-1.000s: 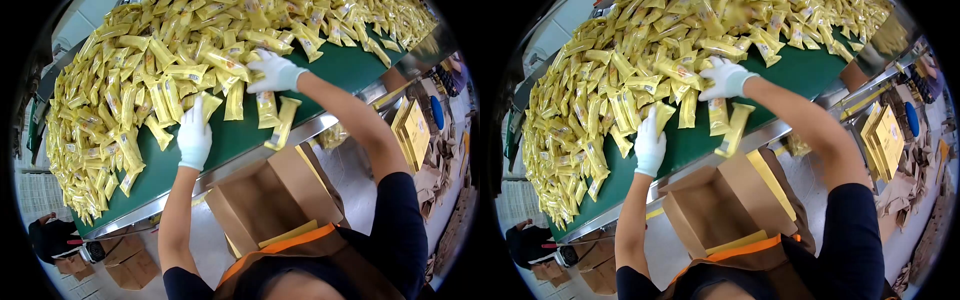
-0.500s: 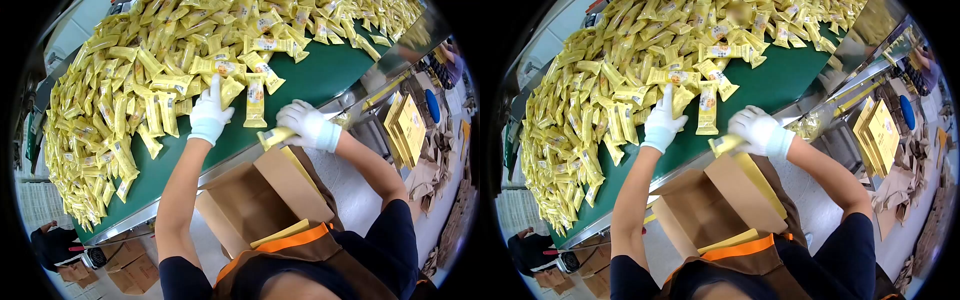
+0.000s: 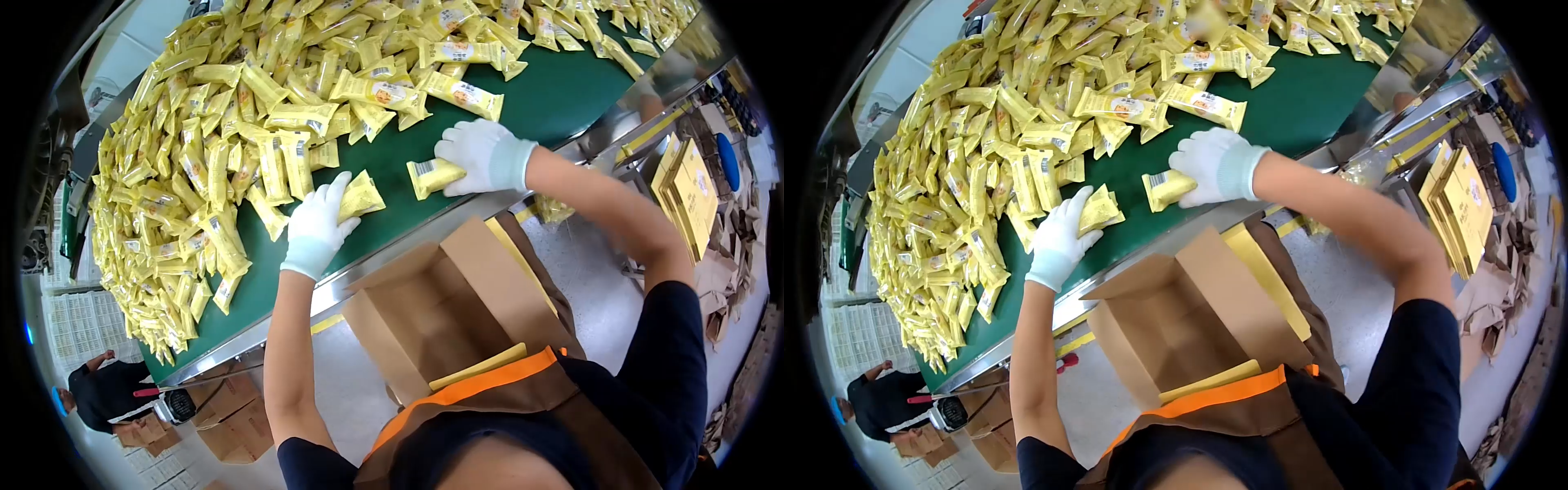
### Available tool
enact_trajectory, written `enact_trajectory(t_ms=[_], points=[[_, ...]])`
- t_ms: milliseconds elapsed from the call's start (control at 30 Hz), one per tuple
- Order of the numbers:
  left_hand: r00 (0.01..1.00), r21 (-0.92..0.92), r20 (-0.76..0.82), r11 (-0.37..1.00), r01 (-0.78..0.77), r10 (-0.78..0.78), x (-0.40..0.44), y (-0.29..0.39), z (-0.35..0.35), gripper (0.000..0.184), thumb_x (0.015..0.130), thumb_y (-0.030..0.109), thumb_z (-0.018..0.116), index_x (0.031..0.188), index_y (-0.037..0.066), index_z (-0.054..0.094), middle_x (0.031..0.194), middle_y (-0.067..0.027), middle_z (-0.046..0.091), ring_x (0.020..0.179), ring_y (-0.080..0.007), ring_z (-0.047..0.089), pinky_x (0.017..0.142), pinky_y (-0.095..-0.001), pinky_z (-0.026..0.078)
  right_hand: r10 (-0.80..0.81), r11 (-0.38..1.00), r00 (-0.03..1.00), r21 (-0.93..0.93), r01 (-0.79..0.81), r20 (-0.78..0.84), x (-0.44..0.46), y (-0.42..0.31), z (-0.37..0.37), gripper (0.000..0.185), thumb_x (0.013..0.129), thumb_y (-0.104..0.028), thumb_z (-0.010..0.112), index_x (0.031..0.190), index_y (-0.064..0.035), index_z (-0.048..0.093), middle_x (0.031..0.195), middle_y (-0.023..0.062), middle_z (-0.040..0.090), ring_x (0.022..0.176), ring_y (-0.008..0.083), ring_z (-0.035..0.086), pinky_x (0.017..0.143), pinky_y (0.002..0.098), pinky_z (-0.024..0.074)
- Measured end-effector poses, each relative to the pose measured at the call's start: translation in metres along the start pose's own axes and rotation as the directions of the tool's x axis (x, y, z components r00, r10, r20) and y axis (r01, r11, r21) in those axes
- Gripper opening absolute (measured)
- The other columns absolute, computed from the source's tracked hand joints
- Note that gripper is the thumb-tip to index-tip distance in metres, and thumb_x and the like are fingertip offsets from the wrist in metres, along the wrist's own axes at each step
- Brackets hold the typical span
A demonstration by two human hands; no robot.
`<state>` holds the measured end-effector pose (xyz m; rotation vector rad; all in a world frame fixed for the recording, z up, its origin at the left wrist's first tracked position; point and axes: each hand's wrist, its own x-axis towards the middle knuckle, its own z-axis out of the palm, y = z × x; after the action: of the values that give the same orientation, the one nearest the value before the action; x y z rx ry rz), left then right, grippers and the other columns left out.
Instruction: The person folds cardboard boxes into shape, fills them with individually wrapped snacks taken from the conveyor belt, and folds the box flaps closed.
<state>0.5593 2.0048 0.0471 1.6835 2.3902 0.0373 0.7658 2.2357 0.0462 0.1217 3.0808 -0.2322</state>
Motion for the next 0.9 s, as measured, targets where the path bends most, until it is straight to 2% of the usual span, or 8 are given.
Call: enact_trajectory(t_ms=[133,267,367,467,600,667,767,900], points=[[0.988,0.066,-0.138,0.996,-0.055,0.064,-0.018,0.013,0.003,0.074,0.084,0.037,0.067,0.144,0.008,0.035,0.110,-0.0172,0.057,0.103,-0.0378,0.054,0.087,-0.0442,0.047,0.136,0.986,0.932,0.136,-0.095,-0.335,-0.019,-0.003,0.027,0.050,0.083,-0.057,0.059,0.094,-0.0085,0.066,0.100,0.0105,0.060,0.097,0.0296,0.058,0.081,0.0418,0.0486],[0.969,0.057,-0.157,0.981,-0.186,0.192,-0.032,0.006,0.008,0.067,0.089,0.030,0.059,0.147,0.009,0.034,0.121,-0.0182,0.054,0.109,-0.0382,0.051,0.096,-0.0453,0.042,0.029,0.997,0.999,-0.074,-0.030,-0.018,-0.042,-0.029,0.003,0.049,0.080,-0.045,0.067,0.114,-0.0113,0.057,0.095,0.0082,0.060,0.090,0.0251,0.059,0.076,0.0375,0.0440],[0.973,0.047,-0.162,0.987,-0.156,0.162,-0.036,0.009,0.010,0.064,0.084,0.027,0.067,0.141,0.010,0.044,0.125,-0.0142,0.053,0.111,-0.0336,0.051,0.095,-0.0418,0.042,-0.111,0.986,0.912,-0.159,0.051,-0.395,-0.059,-0.011,-0.008,0.054,0.078,-0.042,0.070,0.120,-0.0105,0.056,0.093,0.0084,0.058,0.088,0.0254,0.058,0.077,0.0381,0.0444],[0.979,0.002,-0.154,0.991,-0.133,0.132,-0.035,0.010,0.014,0.064,0.080,0.028,0.072,0.138,0.011,0.049,0.129,-0.0139,0.051,0.115,-0.0323,0.050,0.096,-0.0420,0.043,0.086,0.977,0.942,-0.158,-0.144,-0.325,-0.072,0.002,0.011,0.056,0.077,-0.041,0.071,0.122,-0.0119,0.055,0.091,0.0088,0.057,0.085,0.0254,0.058,0.078,0.0390,0.0452],[0.963,0.056,-0.206,0.985,-0.164,0.172,-0.037,0.010,0.020,0.070,0.079,0.031,0.073,0.141,0.016,0.044,0.137,-0.0158,0.049,0.118,-0.0329,0.052,0.095,-0.0437,0.045,0.405,0.893,0.913,0.193,-0.407,0.051,-0.039,0.023,-0.014,0.060,0.079,-0.036,0.072,0.127,-0.0052,0.053,0.100,0.0125,0.060,0.095,0.0277,0.061,0.085,0.0399,0.0486],[0.989,0.074,-0.065,0.989,-0.130,0.135,-0.036,0.016,0.014,0.077,0.077,0.031,0.075,0.145,0.017,0.040,0.137,-0.0167,0.049,0.114,-0.0359,0.053,0.095,-0.0444,0.045,0.521,0.536,0.834,0.691,-0.485,0.182,-0.014,0.038,-0.056,0.061,0.082,-0.040,0.070,0.125,-0.0001,0.053,0.099,0.0111,0.062,0.097,0.0227,0.062,0.085,0.0367,0.0500],[0.989,-0.012,-0.113,0.995,-0.102,0.100,-0.040,0.022,0.010,0.084,0.073,0.028,0.078,0.146,0.018,0.038,0.124,-0.0154,0.054,0.110,-0.0339,0.055,0.092,-0.0423,0.046,0.467,0.322,0.846,0.842,-0.434,0.257,0.024,0.080,-0.028,0.085,0.075,-0.062,0.069,0.129,0.0001,0.050,0.113,0.0151,0.061,0.106,0.0244,0.059,0.094,0.0385,0.0460],[0.981,-0.173,-0.110,0.975,0.140,-0.160,-0.042,0.028,0.013,0.097,0.062,0.025,0.085,0.145,0.011,0.038,0.109,-0.0164,0.059,0.100,-0.0356,0.059,0.087,-0.0416,0.050,0.468,0.849,0.884,0.289,-0.443,-0.018,0.024,0.060,-0.002,0.088,0.074,-0.071,0.061,0.130,-0.0043,0.052,0.122,0.0213,0.059,0.112,0.0358,0.059,0.095,0.0418,0.0462]])
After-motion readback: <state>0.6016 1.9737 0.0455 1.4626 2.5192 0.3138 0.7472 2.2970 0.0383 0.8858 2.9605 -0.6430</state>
